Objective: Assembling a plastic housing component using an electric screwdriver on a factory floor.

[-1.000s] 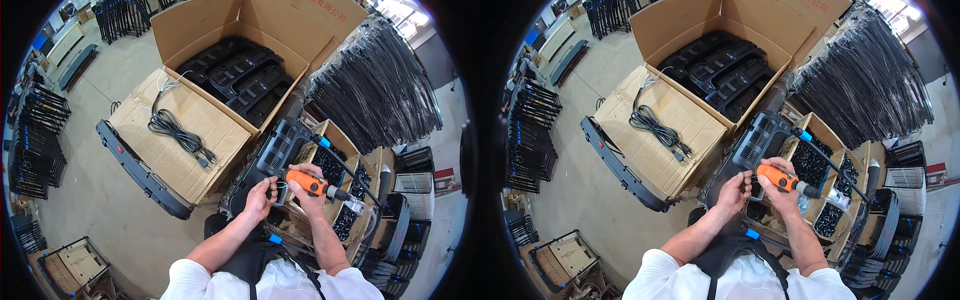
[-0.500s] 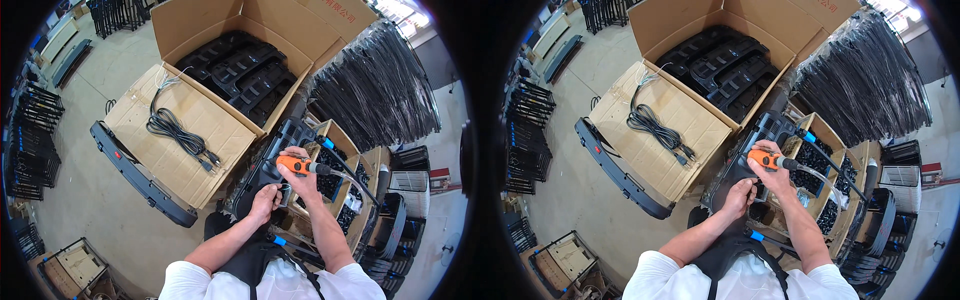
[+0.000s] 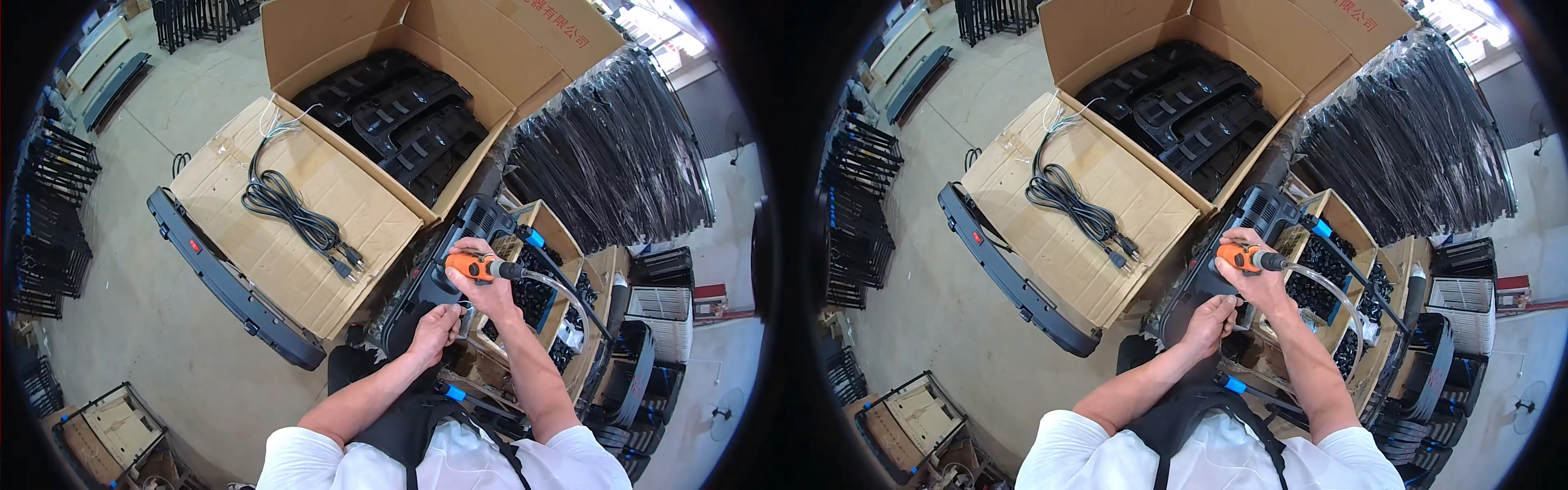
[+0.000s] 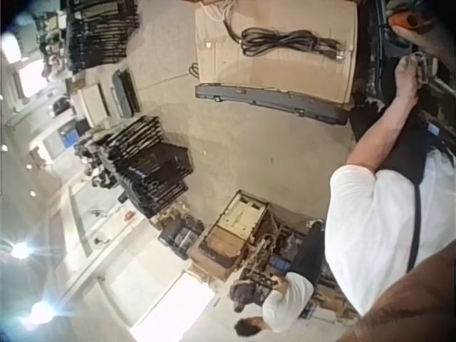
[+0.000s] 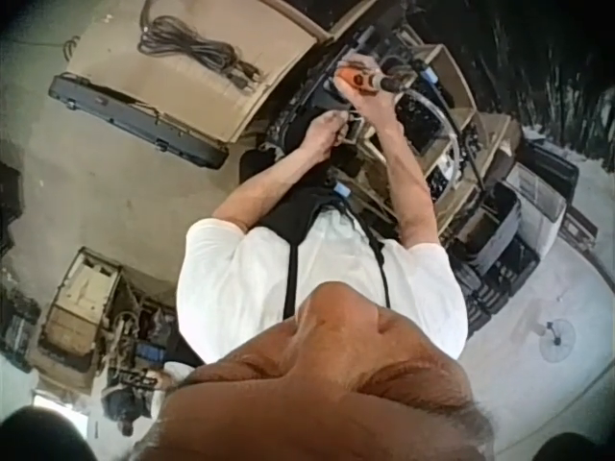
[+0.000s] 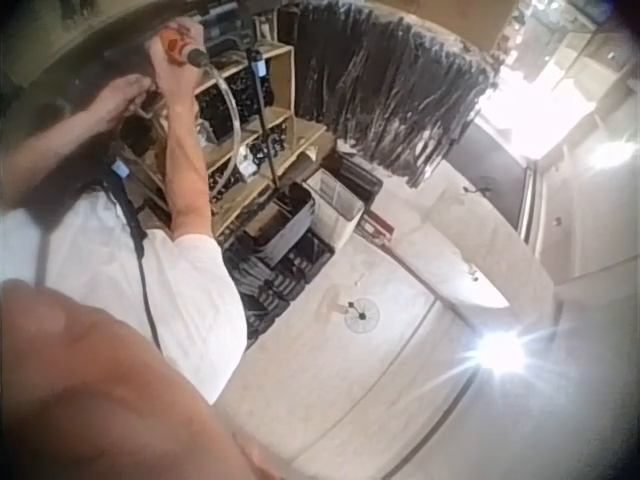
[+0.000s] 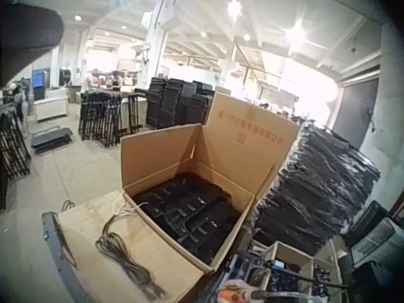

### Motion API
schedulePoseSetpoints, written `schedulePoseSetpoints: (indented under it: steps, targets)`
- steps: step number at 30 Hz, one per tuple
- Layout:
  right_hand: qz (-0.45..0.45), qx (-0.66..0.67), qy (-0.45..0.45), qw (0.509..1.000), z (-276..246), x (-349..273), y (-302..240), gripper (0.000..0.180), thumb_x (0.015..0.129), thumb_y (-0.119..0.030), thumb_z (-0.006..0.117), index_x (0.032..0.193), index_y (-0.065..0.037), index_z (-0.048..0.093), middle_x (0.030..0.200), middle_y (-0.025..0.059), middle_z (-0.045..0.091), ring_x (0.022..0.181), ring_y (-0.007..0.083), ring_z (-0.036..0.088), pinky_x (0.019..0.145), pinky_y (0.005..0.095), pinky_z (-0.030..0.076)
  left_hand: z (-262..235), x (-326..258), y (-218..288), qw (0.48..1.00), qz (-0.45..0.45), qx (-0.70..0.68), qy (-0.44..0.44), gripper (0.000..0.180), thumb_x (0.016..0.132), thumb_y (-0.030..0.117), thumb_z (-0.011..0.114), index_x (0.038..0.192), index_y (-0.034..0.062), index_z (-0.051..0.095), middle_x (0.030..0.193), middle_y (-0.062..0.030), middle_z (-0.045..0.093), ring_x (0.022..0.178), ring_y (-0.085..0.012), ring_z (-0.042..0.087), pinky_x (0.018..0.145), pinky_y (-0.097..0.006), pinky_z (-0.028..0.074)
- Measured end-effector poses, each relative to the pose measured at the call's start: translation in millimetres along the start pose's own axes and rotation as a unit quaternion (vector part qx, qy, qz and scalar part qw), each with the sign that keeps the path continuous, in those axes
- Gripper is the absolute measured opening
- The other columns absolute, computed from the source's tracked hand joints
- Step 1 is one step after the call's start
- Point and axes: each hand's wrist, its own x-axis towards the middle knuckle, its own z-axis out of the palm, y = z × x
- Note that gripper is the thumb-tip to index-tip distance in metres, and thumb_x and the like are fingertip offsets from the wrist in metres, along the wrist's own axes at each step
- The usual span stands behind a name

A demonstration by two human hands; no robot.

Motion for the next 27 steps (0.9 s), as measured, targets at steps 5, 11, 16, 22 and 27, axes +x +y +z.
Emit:
schedulePoseSetpoints:
  steps: [5,11,16,22,27]
  targets:
    - [0.03,0.008,-0.01,0.999,-1.7,-0.2,-2.9,0.041,0.087,-0.005,0.078,0.125,-0.002,0.061,0.119,0.011,0.07,0.11,0.0184,0.068,0.099,0.0341,0.055,-4.8,1.3,-2.2,0.999,0.0,-0.049,-0.016,0.026,0.112,0.027,0.055,0.118,0.0042,0.064,0.08,0.0043,0.052,0.064,-0.0056,0.044,0.055,-0.022,0.034]
    - [0.039,-0.015,-0.033,0.999,-3.2,3.3,-7.6,0.033,0.087,-0.006,0.078,0.117,-0.002,0.066,0.114,0.0084,0.071,0.104,0.0166,0.069,0.095,0.0326,0.055,-7.3,3.4,-7.3,0.998,0.039,-0.019,-0.045,0.026,0.113,0.021,0.051,0.127,0.0022,0.062,0.09,-0.0005,0.061,0.071,-0.0075,0.051,0.06,-0.023,0.042]
    - [0.026,-0.004,-0.029,0.999,-4.1,6.2,-5.1,0.031,0.086,-0.008,0.079,0.115,-0.004,0.067,0.109,0.0074,0.072,0.099,0.0156,0.069,0.092,0.0318,0.056,-13.6,6.0,-14.4,0.997,0.045,-0.02,-0.053,0.025,0.113,0.02,0.051,0.127,0.0021,0.062,0.098,-0.0035,0.067,0.074,-0.008,0.055,0.062,-0.023,0.045]
    - [0.017,-0.015,-0.026,0.999,-5.4,4.4,0.7,0.034,0.086,-0.009,0.079,0.118,-0.004,0.067,0.111,0.0075,0.072,0.1,0.0153,0.069,0.092,0.0323,0.056,-8.4,4.8,-15.6,0.998,0.035,0.013,-0.055,0.026,0.113,0.023,0.051,0.125,0.0028,0.063,0.098,-0.003,0.068,0.075,-0.0076,0.056,0.062,-0.023,0.046]
    - [0.004,0.091,0.008,0.996,-5.2,-10.7,4.0,0.047,0.088,-0.003,0.079,0.13,-0.003,0.059,0.119,0.0087,0.07,0.108,0.0155,0.066,0.098,0.0315,0.053,-5.2,3.3,-12.7,0.996,0.053,0.028,-0.062,0.027,0.113,0.027,0.051,0.118,0.0047,0.066,0.099,-0.0015,0.068,0.076,-0.0072,0.057,0.063,-0.023,0.046]
